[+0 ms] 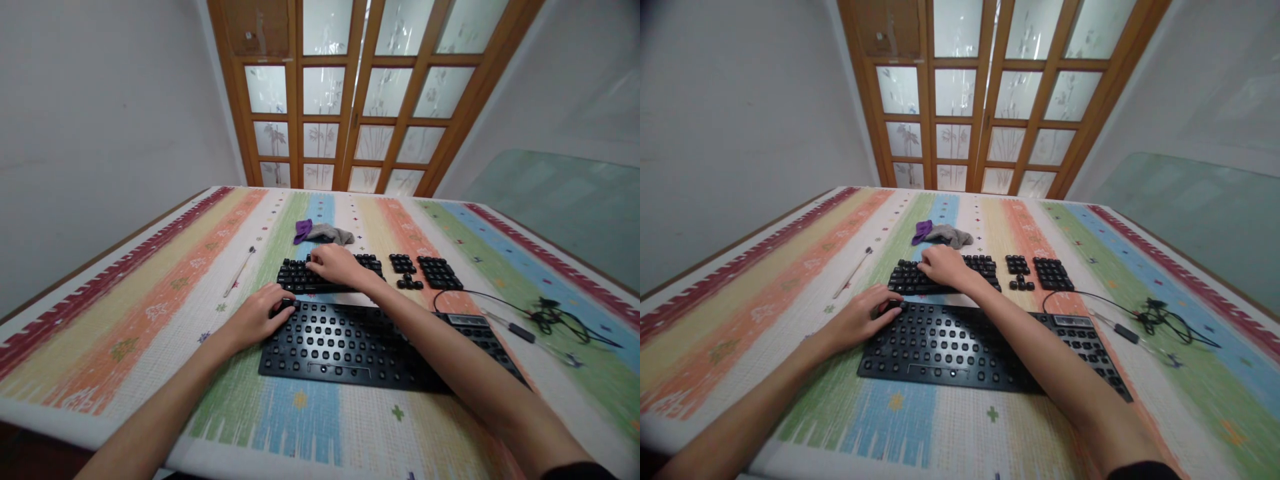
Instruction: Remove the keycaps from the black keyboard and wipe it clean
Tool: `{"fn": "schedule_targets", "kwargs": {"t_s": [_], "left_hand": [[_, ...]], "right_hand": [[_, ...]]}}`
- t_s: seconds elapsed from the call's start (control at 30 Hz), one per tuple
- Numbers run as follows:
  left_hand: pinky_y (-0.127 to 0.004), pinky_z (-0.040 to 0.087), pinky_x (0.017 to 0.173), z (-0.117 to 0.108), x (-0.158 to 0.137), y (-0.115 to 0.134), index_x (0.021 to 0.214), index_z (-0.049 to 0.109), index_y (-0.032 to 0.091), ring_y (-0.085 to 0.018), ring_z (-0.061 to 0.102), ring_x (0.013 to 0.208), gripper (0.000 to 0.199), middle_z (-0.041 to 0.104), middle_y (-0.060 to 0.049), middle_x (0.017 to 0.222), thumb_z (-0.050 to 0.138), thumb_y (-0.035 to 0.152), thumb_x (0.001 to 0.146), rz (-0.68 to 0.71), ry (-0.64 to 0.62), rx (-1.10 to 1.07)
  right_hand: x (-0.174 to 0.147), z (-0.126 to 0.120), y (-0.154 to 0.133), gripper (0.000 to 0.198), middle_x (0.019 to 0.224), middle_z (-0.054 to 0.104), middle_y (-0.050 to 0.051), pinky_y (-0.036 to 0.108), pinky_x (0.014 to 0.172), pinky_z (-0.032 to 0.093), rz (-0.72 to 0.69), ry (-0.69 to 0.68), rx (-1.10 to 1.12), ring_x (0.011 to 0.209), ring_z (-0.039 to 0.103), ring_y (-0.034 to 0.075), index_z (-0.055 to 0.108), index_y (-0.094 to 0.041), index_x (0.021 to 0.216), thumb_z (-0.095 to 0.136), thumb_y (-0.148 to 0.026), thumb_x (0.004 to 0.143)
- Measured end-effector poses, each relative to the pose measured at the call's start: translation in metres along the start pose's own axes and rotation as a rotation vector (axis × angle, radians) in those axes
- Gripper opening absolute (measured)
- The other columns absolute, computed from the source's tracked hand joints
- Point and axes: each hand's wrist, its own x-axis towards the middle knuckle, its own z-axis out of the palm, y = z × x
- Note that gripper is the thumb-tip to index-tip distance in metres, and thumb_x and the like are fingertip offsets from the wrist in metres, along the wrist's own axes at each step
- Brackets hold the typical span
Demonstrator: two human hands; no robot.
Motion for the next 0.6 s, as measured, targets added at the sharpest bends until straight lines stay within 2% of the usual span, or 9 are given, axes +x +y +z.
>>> {"fn": "schedule_targets", "kwargs": {"t_s": [0.1, 0.3, 0.47, 0.6], "left_hand": [[-0.034, 0.044, 0.070, 0.001, 0.000, -0.001, 0.103, 0.060, 0.017, -0.018, 0.052, 0.076, 0.015, 0.053, -0.002, 0.078, 0.051, 0.027, 0.096, 0.002, -0.005, -0.003], [-0.033, 0.044, 0.070, 0.002, -0.001, -0.001, 0.103, 0.059, 0.019, -0.018, 0.052, 0.076, 0.014, 0.054, -0.002, 0.079, 0.051, 0.026, 0.096, 0.010, 0.002, 0.002], [-0.033, 0.045, 0.069, 0.001, 0.000, -0.001, 0.104, 0.059, 0.019, -0.018, 0.053, 0.077, 0.014, 0.054, -0.002, 0.079, 0.051, 0.026, 0.096, 0.017, 0.001, 0.003], [-0.033, 0.045, 0.069, 0.001, 0.000, -0.002, 0.104, 0.060, 0.018, -0.018, 0.053, 0.077, 0.014, 0.054, -0.002, 0.078, 0.051, 0.025, 0.096, 0.016, 0.001, 0.009]], "right_hand": [[0.018, 0.009, 0.014, 0.022, 0.100, 0.071, 0.013, 0.030, 0.074, 0.044, 0.020, 0.050, 0.015, 0.091, 0.063, 0.023, 0.074, -0.014, 0.095, 0.056, -0.025, 0.091], [0.045, 0.029, 0.028, 0.022, 0.103, 0.072, 0.014, 0.034, 0.092, 0.042, 0.016, 0.054, 0.051, 0.102, 0.061, 0.026, 0.078, -0.013, 0.099, 0.061, -0.021, 0.086], [0.055, 0.036, 0.028, 0.019, 0.099, 0.075, 0.013, 0.036, 0.092, 0.043, 0.027, 0.036, 0.089, 0.098, 0.062, 0.028, 0.079, -0.014, 0.094, 0.062, -0.018, 0.086], [0.056, 0.033, 0.025, 0.018, 0.099, 0.075, 0.015, 0.039, 0.092, 0.043, 0.029, 0.048, 0.124, 0.101, 0.060, 0.030, 0.079, -0.011, 0.091, 0.063, -0.018, 0.087]]}}
